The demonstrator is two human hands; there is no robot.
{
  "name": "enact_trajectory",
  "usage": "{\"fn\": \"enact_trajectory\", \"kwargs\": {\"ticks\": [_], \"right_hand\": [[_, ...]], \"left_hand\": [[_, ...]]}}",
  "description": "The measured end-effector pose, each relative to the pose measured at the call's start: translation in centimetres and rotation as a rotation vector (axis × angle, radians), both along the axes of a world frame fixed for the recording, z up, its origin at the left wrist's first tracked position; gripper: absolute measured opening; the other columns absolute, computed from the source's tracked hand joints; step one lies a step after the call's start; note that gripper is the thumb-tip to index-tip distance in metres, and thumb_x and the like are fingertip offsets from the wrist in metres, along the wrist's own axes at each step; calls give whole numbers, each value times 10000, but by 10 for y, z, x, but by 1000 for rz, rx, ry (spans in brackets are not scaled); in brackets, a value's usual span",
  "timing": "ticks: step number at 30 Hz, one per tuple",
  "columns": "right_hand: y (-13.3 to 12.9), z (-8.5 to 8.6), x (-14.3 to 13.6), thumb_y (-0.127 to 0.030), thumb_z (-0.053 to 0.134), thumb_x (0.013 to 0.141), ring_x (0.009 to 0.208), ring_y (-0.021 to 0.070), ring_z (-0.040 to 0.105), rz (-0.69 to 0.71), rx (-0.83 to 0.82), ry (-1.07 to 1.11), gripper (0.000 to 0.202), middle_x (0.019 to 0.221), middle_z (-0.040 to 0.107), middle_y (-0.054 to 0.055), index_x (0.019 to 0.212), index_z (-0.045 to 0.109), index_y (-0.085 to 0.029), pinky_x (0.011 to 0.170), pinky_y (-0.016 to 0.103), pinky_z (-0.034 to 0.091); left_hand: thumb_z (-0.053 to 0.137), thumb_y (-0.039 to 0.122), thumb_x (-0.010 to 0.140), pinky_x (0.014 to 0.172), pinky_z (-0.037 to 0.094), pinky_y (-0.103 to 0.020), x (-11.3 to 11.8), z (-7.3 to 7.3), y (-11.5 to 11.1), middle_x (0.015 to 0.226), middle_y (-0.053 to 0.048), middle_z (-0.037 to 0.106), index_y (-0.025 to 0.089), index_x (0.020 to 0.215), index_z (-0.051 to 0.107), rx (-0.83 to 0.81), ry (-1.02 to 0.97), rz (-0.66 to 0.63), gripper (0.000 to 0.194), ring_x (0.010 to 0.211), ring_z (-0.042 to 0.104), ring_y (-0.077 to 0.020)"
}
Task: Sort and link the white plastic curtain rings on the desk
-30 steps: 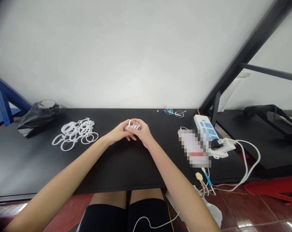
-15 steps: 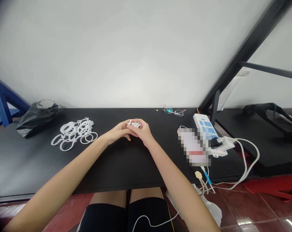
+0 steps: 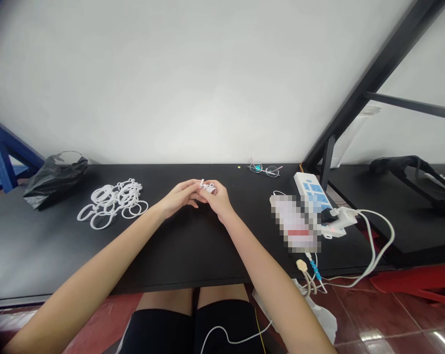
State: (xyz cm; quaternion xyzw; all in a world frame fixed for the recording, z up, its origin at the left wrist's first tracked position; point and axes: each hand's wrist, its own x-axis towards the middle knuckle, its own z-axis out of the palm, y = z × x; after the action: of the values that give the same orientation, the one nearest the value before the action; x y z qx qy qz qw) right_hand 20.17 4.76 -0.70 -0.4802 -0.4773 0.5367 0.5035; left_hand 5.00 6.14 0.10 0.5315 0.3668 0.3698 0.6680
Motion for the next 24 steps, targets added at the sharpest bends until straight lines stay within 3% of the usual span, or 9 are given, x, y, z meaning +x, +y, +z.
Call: {"fn": "enact_trajectory", "kwargs": {"ticks": [7,12,17,24], "right_hand": [[-1,0,0,-426,788,635,814,174,626,-6,25,-20,419,887,635,21,949,630,-198,744,329,543],[-3,1,-2,-400,758,693,877,195,630,33,64,-75,392,956,645,43,1010,644,-201,777,348,561],[-5,4,-3,-373,756,699,877,198,643,104,50,29,315,924,648,29,950,659,-211,758,347,581],[-9,3,-3,-244,652,753,780,149,625,273,154,-133,267,931,695,4,1013,716,-240,732,297,519]], "left_hand": [[675,543,805,596,520,-196,-6,-5,6,821,-62,723,145,934,645,1,91,44,419,770,725,-171],[646,580,811,550,516,-210,-7,-5,6,776,-80,722,125,905,649,-63,104,7,465,687,720,-177],[612,550,851,497,503,-200,-9,-1,4,800,-95,706,111,892,637,-130,38,-100,442,645,711,-170],[653,468,825,455,482,-195,-9,-4,2,766,-52,683,139,979,641,-236,35,-331,363,618,712,-176]]}}
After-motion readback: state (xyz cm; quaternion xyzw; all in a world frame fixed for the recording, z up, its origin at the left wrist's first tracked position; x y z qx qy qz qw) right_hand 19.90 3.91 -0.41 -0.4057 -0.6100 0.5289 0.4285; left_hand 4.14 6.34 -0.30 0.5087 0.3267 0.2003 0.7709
